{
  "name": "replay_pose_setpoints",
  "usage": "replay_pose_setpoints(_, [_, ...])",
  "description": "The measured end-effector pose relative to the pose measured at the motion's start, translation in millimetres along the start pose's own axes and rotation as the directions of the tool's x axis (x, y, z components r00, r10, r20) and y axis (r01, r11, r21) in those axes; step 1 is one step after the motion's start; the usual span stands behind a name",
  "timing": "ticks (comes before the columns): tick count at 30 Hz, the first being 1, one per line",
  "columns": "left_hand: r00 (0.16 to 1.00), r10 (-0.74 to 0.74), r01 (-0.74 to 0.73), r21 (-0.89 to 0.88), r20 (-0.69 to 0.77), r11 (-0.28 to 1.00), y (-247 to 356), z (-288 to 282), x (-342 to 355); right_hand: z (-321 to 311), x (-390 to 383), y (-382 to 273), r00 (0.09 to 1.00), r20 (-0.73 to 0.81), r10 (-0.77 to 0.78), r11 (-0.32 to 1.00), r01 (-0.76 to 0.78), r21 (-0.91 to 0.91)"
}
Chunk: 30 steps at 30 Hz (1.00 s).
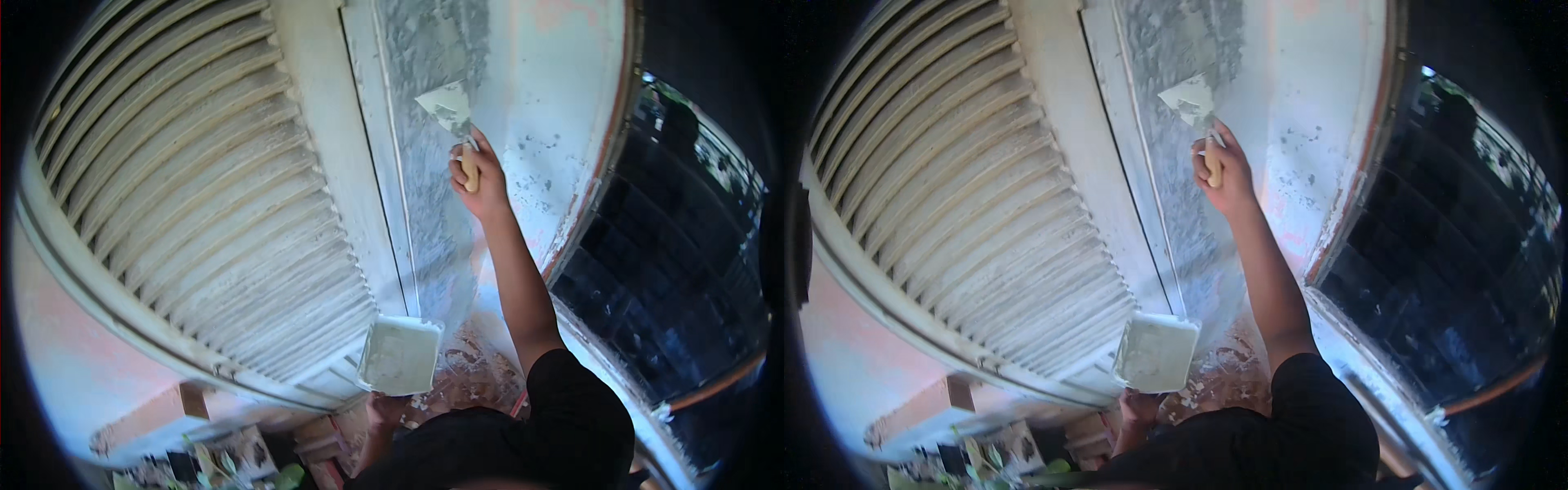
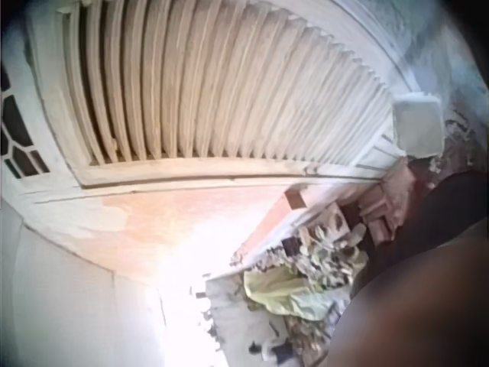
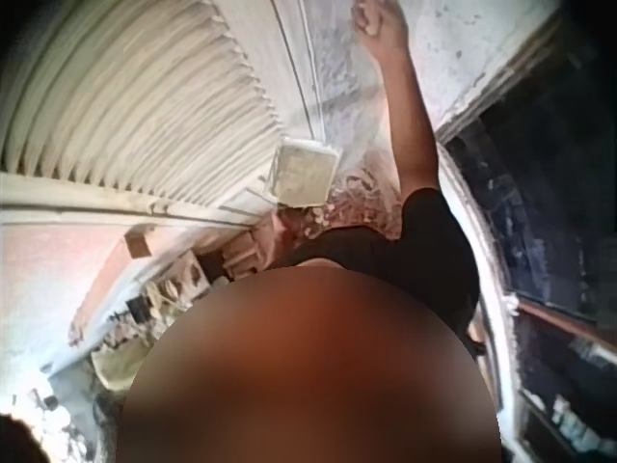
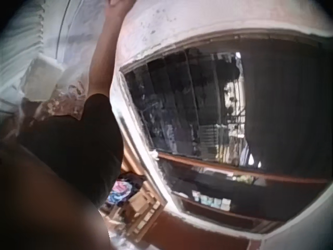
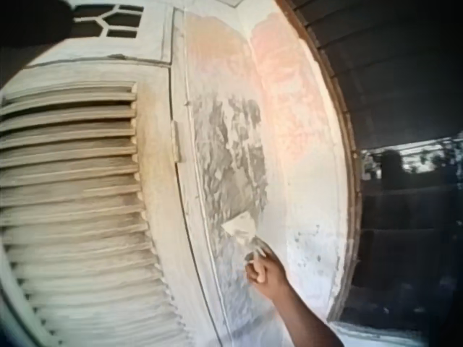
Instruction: The person applies wall filler from a plastic container to damaged sections of a wall using a putty knife.
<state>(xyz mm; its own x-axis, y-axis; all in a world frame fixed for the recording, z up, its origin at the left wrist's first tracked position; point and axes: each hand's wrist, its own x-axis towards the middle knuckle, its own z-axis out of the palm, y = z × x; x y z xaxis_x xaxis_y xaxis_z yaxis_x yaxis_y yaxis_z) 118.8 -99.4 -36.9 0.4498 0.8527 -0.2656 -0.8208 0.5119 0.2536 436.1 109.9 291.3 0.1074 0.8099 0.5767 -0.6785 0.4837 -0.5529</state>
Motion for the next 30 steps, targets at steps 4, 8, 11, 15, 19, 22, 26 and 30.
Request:
replay_pose_setpoints(4, [0.959, 0.275, -0.275, -0.009, 0.063, 0.961, -36.0, -18.4, -12.1, -9.1, -21.4, 18.8, 0.938, 0.303, 0.168, 0.943, -0.243, 0.229])
replay_pose_setpoints(8, [0.859, 0.490, -0.498, 0.022, 0.148, 0.867, -46.7, -14.1, -39.4, 14.4, -55.8, 59.1, 0.820, 0.456, 0.347, 0.789, -0.518, 0.331])
replay_pose_setpoints(11, [0.756, 0.654, -0.651, 0.141, 0.032, 0.746, -44.4, -26.5, -66.6, 45.8, -98.9, 107.4, 0.630, 0.555, 0.543, 0.635, -0.740, 0.219])
replay_pose_setpoints(15, [0.554, 0.815, -0.796, 0.178, -0.170, 0.578, -11.7, -2.7, -127.1, 94.4, -160.3, 172.1, 0.312, 0.645, 0.697, 0.433, -0.901, -0.032])
replay_pose_setpoints(19, [0.209, 0.937, -0.947, 0.179, -0.281, 0.265, 13.2, -27.5, -202.8, 135.3, -216.0, 229.8, -0.021, 0.615, 0.788, 0.289, -0.870, -0.399])
replay_pose_setpoints(22, [0.031, 0.938, -0.961, 0.246, -0.346, 0.123, 12.6, -30.2, -264.4, 175.6, -263.0, 259.7, -0.254, 0.551, 0.795, 0.099, -0.841, -0.532])
replay_pose_setpoints(26, [-0.094, 0.908, -0.960, 0.278, -0.408, 0.025, 5.1, -45.6, -327.2, 238.7, -328.4, 301.3, -0.506, 0.479, 0.717, -0.102, -0.756, -0.646])
replay_pose_setpoints(30, [-0.186, 0.881, -0.954, 0.294, -0.436, -0.056, -3.3, -60.7, -374.5, 290.1, -369.8, 333.7, -0.662, 0.386, 0.642, -0.226, -0.645, -0.730])
